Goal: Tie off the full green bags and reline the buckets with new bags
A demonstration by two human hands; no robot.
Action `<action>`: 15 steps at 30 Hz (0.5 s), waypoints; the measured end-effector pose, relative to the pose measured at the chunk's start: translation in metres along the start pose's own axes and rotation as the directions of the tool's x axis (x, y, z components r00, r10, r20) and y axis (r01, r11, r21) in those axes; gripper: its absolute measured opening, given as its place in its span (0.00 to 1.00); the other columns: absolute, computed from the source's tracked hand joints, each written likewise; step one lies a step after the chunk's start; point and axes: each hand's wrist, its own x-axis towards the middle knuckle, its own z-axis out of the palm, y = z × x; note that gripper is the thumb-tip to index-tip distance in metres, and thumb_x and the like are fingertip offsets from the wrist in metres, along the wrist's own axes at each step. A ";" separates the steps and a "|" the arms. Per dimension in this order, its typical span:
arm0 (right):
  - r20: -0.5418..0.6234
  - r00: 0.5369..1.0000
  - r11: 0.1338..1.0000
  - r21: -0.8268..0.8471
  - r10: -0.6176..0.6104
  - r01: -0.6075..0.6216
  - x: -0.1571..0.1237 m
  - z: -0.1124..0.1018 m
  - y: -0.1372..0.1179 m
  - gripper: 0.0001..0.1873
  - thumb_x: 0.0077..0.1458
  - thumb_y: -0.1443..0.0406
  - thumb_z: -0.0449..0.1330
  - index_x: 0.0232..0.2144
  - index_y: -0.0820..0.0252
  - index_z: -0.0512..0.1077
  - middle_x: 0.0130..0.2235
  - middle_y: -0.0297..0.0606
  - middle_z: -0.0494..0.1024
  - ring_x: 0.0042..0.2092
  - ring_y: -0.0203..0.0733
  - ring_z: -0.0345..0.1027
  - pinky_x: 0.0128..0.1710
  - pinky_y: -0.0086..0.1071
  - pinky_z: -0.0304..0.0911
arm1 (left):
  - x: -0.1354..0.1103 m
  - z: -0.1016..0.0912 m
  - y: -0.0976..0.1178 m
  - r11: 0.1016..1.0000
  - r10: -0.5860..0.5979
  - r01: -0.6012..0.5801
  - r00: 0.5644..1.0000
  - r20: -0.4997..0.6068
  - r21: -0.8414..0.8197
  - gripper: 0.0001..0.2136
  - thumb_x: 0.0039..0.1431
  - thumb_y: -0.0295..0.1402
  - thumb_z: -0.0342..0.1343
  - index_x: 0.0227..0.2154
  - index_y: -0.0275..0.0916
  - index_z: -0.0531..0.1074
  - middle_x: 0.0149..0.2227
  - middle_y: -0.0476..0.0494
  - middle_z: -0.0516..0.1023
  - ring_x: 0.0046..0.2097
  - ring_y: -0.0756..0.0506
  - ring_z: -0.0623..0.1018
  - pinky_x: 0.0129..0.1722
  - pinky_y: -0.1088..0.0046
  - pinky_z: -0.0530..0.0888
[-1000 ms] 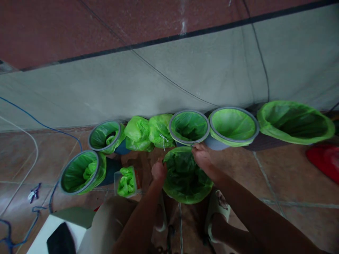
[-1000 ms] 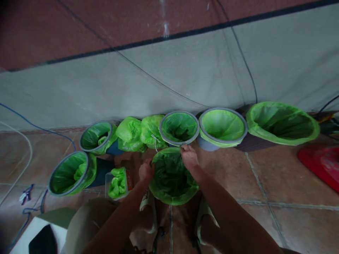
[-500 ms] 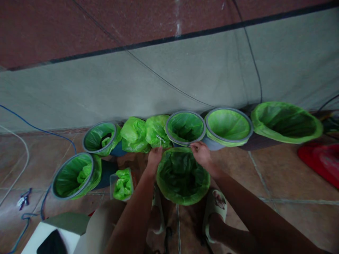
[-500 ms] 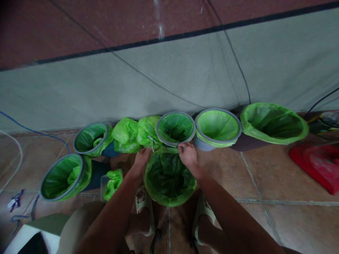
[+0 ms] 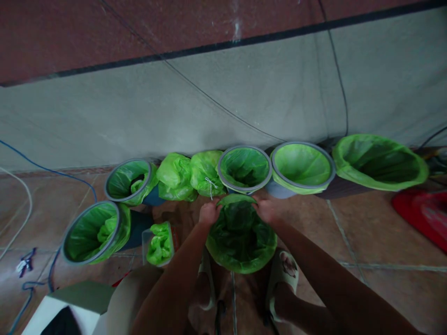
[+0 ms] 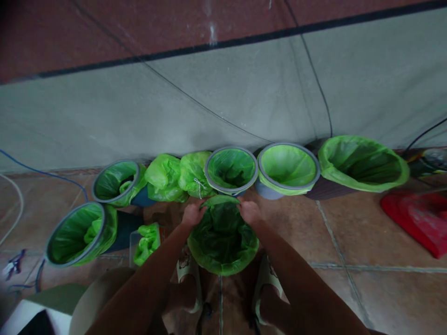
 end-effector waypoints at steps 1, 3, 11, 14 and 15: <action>0.021 1.000 1.000 -0.022 0.016 -0.015 0.000 0.001 0.000 0.21 0.66 0.61 0.50 0.58 0.59 0.69 0.45 0.45 0.81 0.46 0.46 0.75 0.47 0.33 0.63 | -0.001 0.000 0.001 0.999 -0.007 0.006 1.000 0.010 0.051 0.19 0.67 0.39 0.49 0.58 0.42 0.69 0.48 0.38 0.81 0.51 0.41 0.79 0.53 0.67 0.71; 0.052 0.998 0.999 -0.026 0.039 -0.038 -0.001 0.002 -0.002 0.21 0.66 0.62 0.50 0.57 0.62 0.68 0.45 0.47 0.81 0.47 0.47 0.75 0.46 0.34 0.64 | -0.001 -0.001 0.005 0.993 -0.027 0.024 0.999 0.030 0.113 0.20 0.66 0.37 0.48 0.58 0.41 0.68 0.47 0.36 0.81 0.50 0.40 0.79 0.51 0.66 0.72; -0.052 0.996 0.974 0.217 0.074 -0.061 -0.015 -0.009 0.006 0.22 0.61 0.59 0.58 0.54 0.63 0.70 0.46 0.48 0.81 0.47 0.47 0.76 0.47 0.34 0.65 | -0.007 -0.015 0.009 0.985 -0.107 0.088 0.986 0.128 0.148 0.27 0.59 0.40 0.57 0.60 0.38 0.62 0.48 0.33 0.80 0.52 0.38 0.78 0.48 0.67 0.73; -0.229 0.898 0.804 0.563 0.375 -0.193 -0.015 -0.021 0.029 0.21 0.61 0.54 0.56 0.48 0.63 0.73 0.42 0.47 0.81 0.43 0.47 0.76 0.44 0.37 0.68 | -0.011 -0.031 0.011 0.988 -0.105 0.090 0.988 0.117 0.128 0.35 0.53 0.45 0.62 0.62 0.39 0.60 0.50 0.35 0.79 0.53 0.38 0.78 0.47 0.68 0.72; -0.220 0.822 0.676 0.694 0.525 -0.246 -0.013 -0.027 0.039 0.21 0.61 0.53 0.54 0.44 0.64 0.74 0.39 0.48 0.81 0.40 0.47 0.76 0.41 0.37 0.69 | -0.012 -0.038 0.011 0.989 -0.099 0.086 0.990 0.105 0.121 0.37 0.52 0.46 0.63 0.62 0.39 0.59 0.52 0.35 0.78 0.53 0.38 0.77 0.48 0.68 0.72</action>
